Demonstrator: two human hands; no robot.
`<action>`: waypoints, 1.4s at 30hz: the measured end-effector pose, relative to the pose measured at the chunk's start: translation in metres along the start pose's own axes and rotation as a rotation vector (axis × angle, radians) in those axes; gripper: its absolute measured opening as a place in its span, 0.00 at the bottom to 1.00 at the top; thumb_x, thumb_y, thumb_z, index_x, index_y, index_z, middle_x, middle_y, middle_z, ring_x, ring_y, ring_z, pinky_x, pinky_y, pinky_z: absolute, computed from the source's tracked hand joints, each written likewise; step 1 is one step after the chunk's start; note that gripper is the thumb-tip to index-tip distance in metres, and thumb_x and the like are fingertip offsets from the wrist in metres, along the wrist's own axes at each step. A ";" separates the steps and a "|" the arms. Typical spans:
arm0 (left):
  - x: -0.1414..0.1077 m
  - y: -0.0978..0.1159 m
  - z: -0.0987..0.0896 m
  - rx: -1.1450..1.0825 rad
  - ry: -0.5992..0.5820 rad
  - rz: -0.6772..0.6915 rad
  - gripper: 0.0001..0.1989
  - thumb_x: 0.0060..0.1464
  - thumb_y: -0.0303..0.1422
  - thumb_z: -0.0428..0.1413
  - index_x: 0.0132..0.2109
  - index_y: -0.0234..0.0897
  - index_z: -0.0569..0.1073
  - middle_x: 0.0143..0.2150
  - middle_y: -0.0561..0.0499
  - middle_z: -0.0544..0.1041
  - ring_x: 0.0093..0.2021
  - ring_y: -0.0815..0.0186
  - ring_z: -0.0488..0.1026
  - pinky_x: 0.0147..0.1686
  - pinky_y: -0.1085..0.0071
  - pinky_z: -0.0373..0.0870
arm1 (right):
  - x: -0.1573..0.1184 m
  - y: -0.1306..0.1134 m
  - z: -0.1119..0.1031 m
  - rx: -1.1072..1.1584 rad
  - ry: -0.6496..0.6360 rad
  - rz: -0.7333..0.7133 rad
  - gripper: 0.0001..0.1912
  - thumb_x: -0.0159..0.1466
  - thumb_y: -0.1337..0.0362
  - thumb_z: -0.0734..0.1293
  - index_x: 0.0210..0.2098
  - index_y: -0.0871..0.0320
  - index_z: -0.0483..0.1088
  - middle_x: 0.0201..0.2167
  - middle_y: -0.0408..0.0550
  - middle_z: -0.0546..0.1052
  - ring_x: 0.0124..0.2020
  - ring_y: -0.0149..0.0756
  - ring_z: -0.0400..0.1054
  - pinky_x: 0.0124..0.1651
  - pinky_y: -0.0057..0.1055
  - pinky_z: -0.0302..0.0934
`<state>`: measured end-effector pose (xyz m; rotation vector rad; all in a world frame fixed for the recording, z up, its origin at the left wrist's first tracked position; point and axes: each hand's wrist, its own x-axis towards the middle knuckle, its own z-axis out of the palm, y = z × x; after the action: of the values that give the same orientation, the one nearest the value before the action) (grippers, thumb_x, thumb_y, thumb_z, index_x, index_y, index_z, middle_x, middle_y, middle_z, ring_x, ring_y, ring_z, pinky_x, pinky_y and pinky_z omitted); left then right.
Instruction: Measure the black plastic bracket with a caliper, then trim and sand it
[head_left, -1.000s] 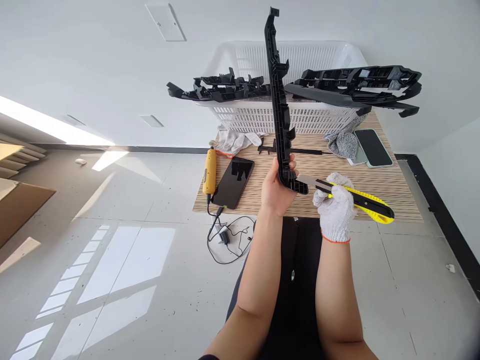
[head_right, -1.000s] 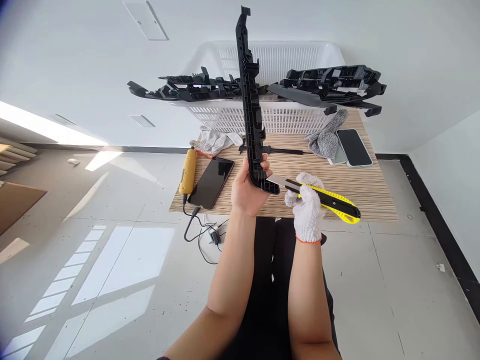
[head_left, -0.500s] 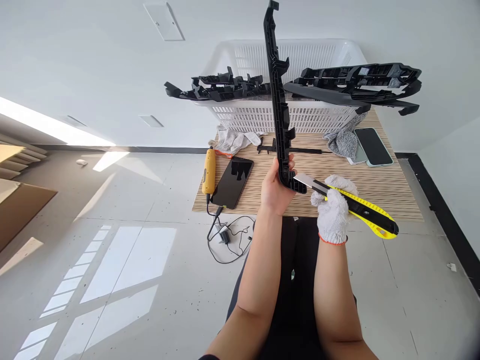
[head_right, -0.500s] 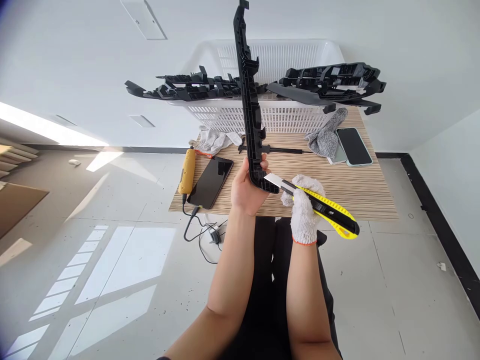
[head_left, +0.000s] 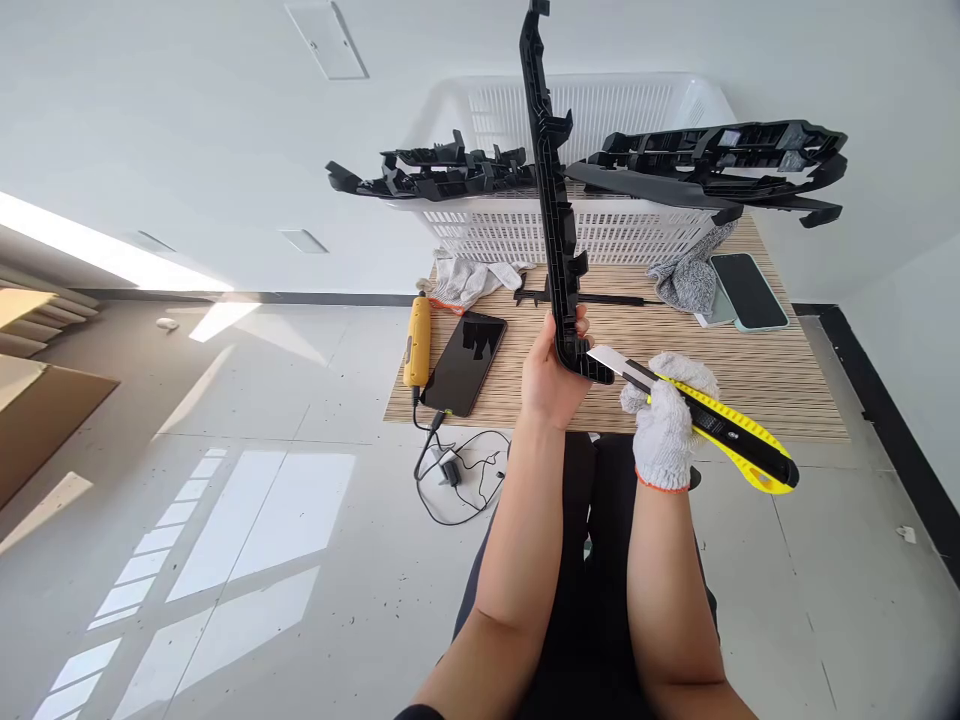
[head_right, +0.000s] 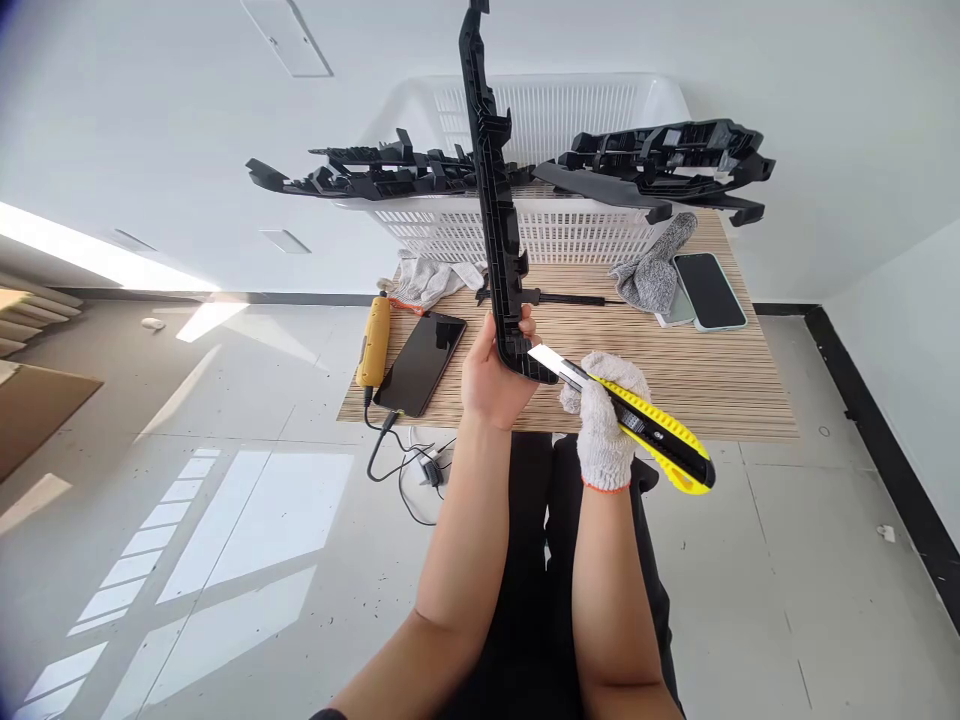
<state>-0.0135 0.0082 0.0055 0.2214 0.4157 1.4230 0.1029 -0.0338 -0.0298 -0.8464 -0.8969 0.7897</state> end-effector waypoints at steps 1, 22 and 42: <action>0.000 0.000 0.000 0.008 0.004 -0.004 0.19 0.71 0.36 0.44 0.41 0.35 0.77 0.36 0.49 0.73 0.29 0.74 0.66 0.35 0.77 0.67 | 0.000 0.000 0.000 -0.014 -0.002 -0.002 0.08 0.59 0.61 0.70 0.35 0.55 0.68 0.36 0.43 0.71 0.22 0.24 0.64 0.20 0.24 0.59; 0.001 -0.001 -0.001 0.107 0.065 -0.016 0.16 0.69 0.39 0.47 0.44 0.38 0.77 0.42 0.48 0.75 0.34 0.72 0.70 0.38 0.74 0.69 | -0.002 -0.006 0.006 0.002 0.052 -0.060 0.05 0.59 0.65 0.70 0.34 0.55 0.70 0.35 0.42 0.73 0.21 0.26 0.68 0.18 0.24 0.57; 0.003 -0.011 -0.011 0.561 0.147 0.175 0.17 0.63 0.48 0.55 0.40 0.39 0.75 0.35 0.53 0.76 0.29 0.72 0.67 0.33 0.75 0.72 | 0.019 -0.021 0.017 -0.006 0.457 0.476 0.12 0.54 0.57 0.70 0.30 0.54 0.63 0.17 0.32 0.51 0.14 0.22 0.44 0.14 0.22 0.38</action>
<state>-0.0078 0.0089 -0.0098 0.6202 0.9343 1.4727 0.1007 -0.0219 0.0010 -1.2075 -0.2915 0.9471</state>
